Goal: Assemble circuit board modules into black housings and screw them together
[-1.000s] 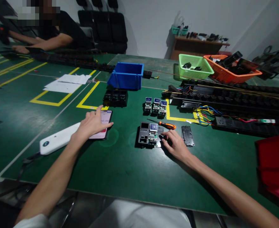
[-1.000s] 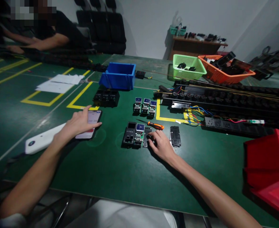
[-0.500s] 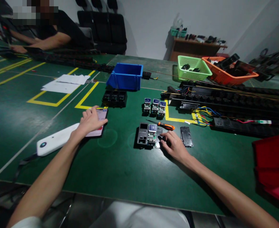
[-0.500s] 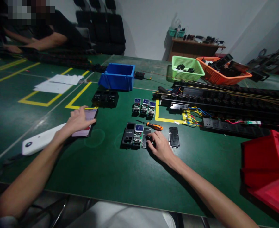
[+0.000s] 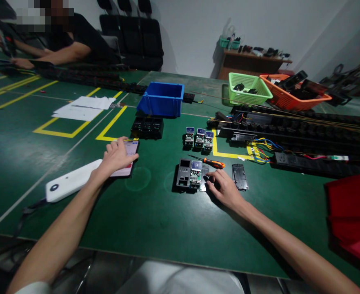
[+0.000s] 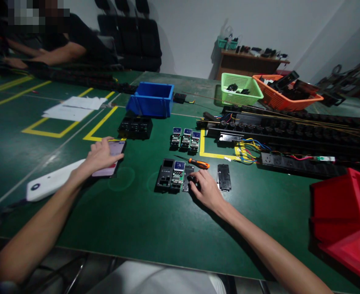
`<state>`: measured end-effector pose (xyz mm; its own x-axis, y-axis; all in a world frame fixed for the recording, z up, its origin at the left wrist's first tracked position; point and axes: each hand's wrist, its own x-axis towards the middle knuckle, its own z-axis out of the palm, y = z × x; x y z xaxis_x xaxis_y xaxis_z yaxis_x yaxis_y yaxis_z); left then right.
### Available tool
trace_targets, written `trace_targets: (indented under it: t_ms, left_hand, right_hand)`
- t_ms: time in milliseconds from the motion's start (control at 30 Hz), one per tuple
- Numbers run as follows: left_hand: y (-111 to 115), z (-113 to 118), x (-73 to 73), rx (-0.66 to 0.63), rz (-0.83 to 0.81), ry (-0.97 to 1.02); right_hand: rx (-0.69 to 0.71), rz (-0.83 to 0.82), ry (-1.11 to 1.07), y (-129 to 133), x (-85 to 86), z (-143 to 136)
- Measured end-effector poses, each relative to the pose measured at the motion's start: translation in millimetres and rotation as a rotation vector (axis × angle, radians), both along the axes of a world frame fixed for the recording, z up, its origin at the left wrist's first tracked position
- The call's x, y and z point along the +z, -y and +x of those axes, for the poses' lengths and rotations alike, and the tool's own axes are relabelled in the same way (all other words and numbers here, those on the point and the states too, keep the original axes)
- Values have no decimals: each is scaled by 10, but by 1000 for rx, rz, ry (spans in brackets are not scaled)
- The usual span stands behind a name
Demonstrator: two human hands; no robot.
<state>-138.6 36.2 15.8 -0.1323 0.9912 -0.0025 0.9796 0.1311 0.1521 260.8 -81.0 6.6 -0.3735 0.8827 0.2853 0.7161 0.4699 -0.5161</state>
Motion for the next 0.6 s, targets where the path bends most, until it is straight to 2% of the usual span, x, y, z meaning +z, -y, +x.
trace_targets:
  t_ms: [467,600]
  left_hand:
    - [-34,29,-31,-32,106,117]
    - [11,94,84,-56,272,141]
  right_hand:
    - [7,3,5,-9,-12,-1]
    - [7,17,-3,-20,-18,1]
